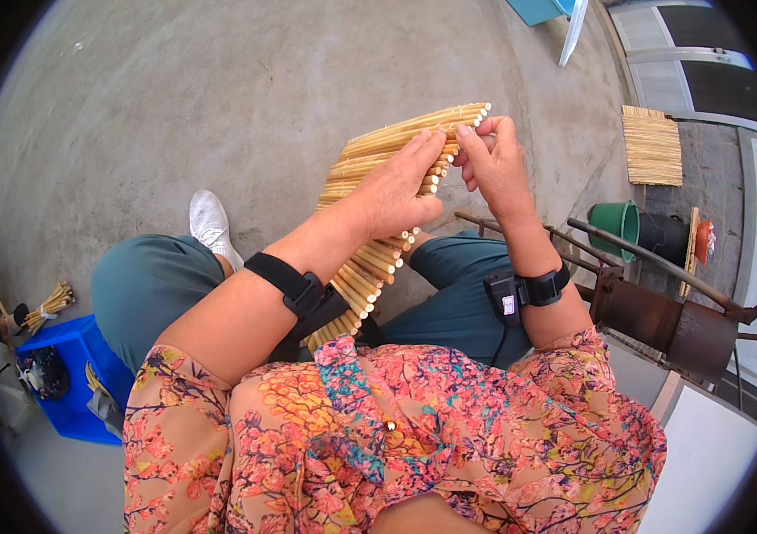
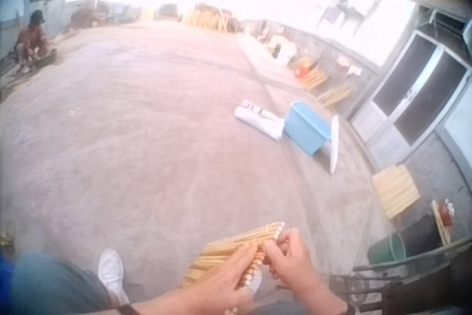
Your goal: The person uses a needle and white string to weave bamboo sticks together, threading the string through a row of sticks to secure them.
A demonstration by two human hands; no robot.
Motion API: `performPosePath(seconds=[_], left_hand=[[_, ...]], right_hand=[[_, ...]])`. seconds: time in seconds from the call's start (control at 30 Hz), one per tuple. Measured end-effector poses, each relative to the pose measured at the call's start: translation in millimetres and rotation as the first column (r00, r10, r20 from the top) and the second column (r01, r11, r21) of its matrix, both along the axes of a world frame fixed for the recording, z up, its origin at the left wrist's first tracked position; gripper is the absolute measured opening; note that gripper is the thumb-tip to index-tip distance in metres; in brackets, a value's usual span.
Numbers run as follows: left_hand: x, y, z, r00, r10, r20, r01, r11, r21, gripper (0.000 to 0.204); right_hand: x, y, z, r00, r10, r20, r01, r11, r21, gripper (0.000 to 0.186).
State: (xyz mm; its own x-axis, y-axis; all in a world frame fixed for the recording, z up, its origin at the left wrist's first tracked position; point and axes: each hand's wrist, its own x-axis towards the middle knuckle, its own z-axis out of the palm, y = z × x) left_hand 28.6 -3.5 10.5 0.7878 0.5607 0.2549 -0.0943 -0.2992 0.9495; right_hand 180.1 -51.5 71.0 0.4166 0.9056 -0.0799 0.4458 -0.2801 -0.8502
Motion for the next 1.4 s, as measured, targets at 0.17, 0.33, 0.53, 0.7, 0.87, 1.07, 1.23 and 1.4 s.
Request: performPosePath(seconds=[0.17, 0.33, 0.53, 0.7, 0.87, 1.07, 1.23, 1.4], left_hand=[[5, 1, -11, 0.999, -0.008, -0.031, 0.009, 1.0, 0.025, 0.075], [3, 6, 1, 0.996, -0.06, -0.069, 0.056, 0.997, -0.058, 0.079], [8, 3, -24, 0.992, -0.095, -0.087, 0.098, 0.995, 0.031, 0.075], [12, 16, -31, 0.975, -0.207, -0.079, 0.201, 0.977, -0.078, 0.081], [-33, 37, 7, 0.99, -0.054, -0.132, 0.052, 0.998, -0.019, 0.064], [-95, 61, 45, 0.984, 0.174, 0.035, -0.166, 0.971, -0.174, 0.044], [-73, 44, 17, 0.943, -0.029, -0.331, -0.114, 0.907, -0.404, 0.049], [-57, 23, -54, 0.903, 0.401, -0.157, -0.397, 0.636, -0.662, 0.078]], right_hand=[[-1, 2, -11, 0.997, -0.067, 0.046, 0.061, 0.992, 0.109, 0.028], [10, 5, -2, 0.997, -0.042, -0.069, 0.042, 0.999, -0.011, 0.036], [31, 15, 4, 0.988, -0.155, 0.003, 0.152, 0.962, -0.229, 0.07], [58, 25, -26, 0.934, -0.148, -0.325, 0.069, 0.967, -0.244, 0.036], [81, 19, -30, 0.894, -0.224, -0.389, 0.169, 0.971, -0.171, 0.024], [69, 16, -37, 0.707, -0.222, -0.672, 0.371, 0.925, 0.086, 0.02], [44, 4, -55, 0.514, -0.201, -0.834, 0.547, 0.826, 0.138, 0.022], [-15, 2, -72, 0.368, -0.206, -0.907, 0.578, 0.814, 0.049, 0.025]])
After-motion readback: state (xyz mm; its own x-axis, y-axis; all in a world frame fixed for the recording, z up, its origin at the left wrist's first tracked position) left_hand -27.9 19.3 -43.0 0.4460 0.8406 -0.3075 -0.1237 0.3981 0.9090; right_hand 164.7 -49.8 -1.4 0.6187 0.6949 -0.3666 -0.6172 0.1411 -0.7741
